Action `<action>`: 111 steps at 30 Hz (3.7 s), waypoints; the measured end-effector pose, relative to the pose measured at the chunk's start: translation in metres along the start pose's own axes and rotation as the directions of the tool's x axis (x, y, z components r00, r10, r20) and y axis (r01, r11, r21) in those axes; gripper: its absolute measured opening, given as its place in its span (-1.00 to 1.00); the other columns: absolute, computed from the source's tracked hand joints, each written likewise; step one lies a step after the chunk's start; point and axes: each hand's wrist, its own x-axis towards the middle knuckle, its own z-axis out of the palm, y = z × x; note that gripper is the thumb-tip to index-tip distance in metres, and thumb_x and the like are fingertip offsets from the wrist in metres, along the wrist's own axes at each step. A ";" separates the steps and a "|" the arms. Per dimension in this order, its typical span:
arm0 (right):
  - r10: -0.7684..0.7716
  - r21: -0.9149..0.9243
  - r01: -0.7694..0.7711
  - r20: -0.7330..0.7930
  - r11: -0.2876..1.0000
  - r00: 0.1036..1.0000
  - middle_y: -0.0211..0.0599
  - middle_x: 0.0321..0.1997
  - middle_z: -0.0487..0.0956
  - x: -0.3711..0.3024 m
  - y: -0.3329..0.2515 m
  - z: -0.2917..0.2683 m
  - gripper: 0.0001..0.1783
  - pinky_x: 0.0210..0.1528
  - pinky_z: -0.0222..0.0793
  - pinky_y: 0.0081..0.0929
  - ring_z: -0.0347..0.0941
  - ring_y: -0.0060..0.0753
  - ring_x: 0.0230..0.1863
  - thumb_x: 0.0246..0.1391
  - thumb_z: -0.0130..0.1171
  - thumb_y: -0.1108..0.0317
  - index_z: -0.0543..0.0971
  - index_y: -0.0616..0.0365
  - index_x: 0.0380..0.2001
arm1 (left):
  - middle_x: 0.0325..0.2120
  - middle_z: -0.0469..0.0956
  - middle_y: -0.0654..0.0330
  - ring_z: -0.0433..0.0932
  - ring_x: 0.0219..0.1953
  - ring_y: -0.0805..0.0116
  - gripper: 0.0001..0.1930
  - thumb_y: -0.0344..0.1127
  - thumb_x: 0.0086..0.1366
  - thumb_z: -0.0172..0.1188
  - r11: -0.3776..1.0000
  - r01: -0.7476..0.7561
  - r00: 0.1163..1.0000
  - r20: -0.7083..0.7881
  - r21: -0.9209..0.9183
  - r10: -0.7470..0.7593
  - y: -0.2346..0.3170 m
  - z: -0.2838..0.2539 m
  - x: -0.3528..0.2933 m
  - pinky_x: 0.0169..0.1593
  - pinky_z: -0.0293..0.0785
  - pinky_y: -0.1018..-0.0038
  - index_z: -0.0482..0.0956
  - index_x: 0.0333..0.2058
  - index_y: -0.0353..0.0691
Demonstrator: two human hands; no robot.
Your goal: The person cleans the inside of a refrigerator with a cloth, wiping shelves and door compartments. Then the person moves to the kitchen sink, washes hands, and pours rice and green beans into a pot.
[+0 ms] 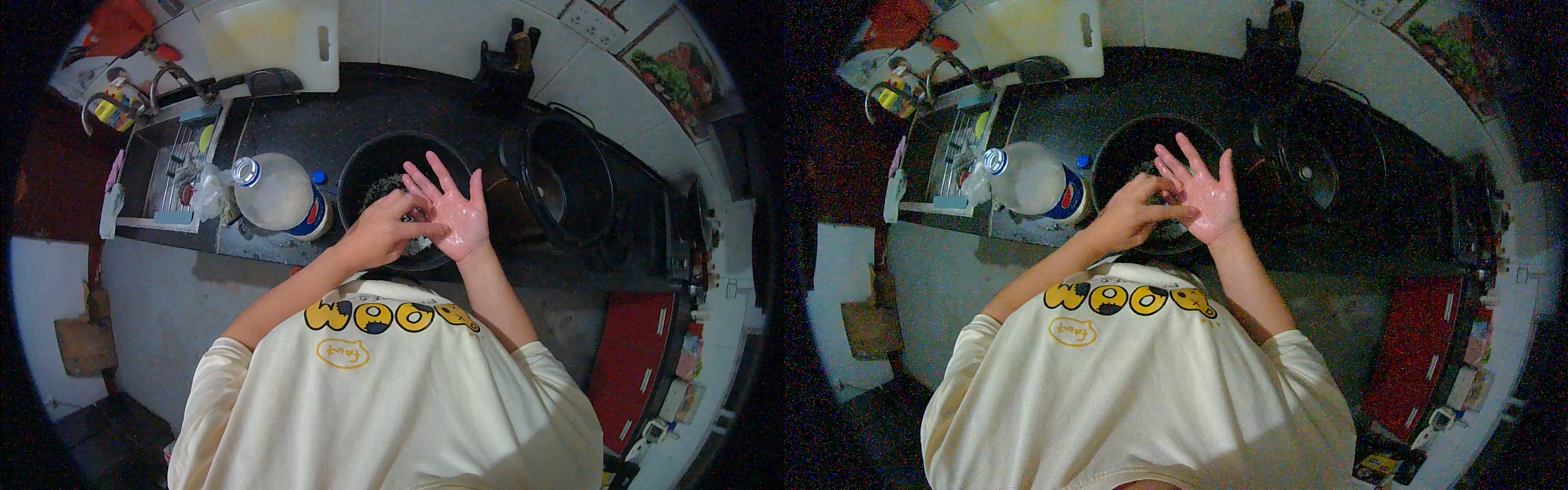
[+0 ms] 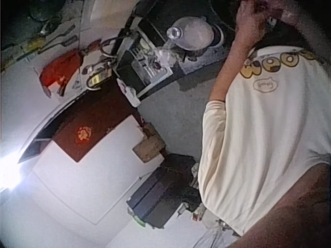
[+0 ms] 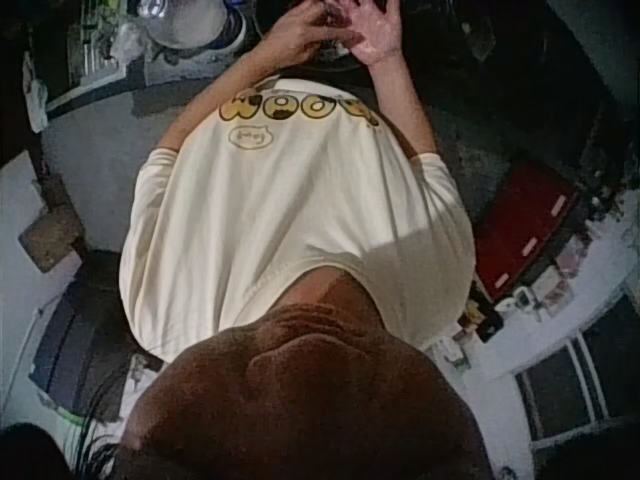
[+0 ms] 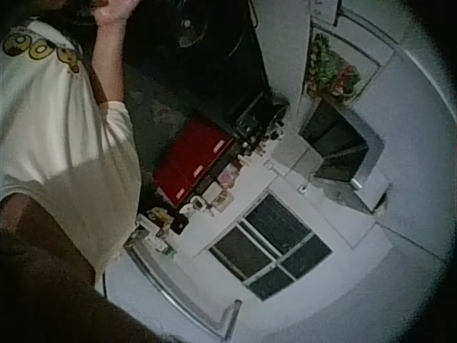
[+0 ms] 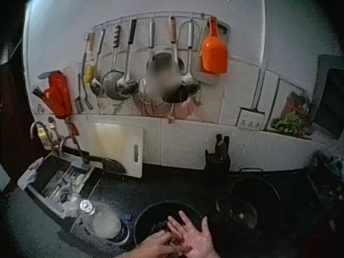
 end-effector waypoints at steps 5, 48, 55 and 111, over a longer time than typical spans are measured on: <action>0.002 -0.033 -0.002 -0.012 0.999 1.000 -0.12 0.50 -0.02 -0.002 0.001 0.004 -0.11 0.37 0.03 -0.13 -0.12 -0.11 0.49 0.17 -0.40 -0.45 0.04 -0.16 0.41 | -0.16 0.45 0.17 0.45 -0.11 0.15 -0.56 -0.60 -0.09 0.20 0.998 -0.022 0.999 0.029 0.061 0.021 -0.003 0.003 -0.002 -0.08 0.44 0.30 0.66 -0.19 -0.02; 0.026 -0.178 -0.038 -0.065 0.983 0.998 -0.09 0.45 0.10 -0.002 0.004 0.010 -0.07 0.34 0.09 -0.18 0.03 -0.14 0.44 0.15 -0.47 -0.50 0.07 -0.16 0.41 | -0.13 0.46 0.16 0.47 -0.06 0.11 -0.68 -0.66 -0.08 0.17 1.000 0.006 1.000 0.007 -0.006 -0.006 0.002 0.001 0.003 -0.06 0.45 0.29 0.63 -0.33 -0.13; 0.023 -0.073 -0.024 -0.008 0.997 1.000 -0.09 0.47 0.07 -0.001 0.001 0.003 -0.11 0.32 0.12 -0.21 0.04 -0.12 0.44 0.17 -0.45 -0.47 0.08 -0.19 0.40 | -0.13 0.47 0.14 0.41 -0.08 0.05 -0.67 -0.62 -0.11 0.16 0.983 0.175 0.977 -0.130 0.048 -0.168 -0.007 0.005 -0.004 -0.06 0.40 0.23 0.59 -0.32 -0.11; -0.514 -0.891 0.259 0.033 0.374 0.857 -0.43 -0.56 0.52 0.041 0.055 -0.022 -0.78 -0.53 0.14 -0.68 0.31 -0.64 -0.59 0.21 0.14 0.22 0.59 0.15 -0.30 | -0.21 0.51 0.14 0.52 -0.21 0.35 -0.82 -0.47 0.26 0.16 0.876 0.466 0.775 -0.420 -0.126 -0.473 -0.097 -0.188 -0.114 -0.14 0.45 0.49 0.55 -0.15 -0.27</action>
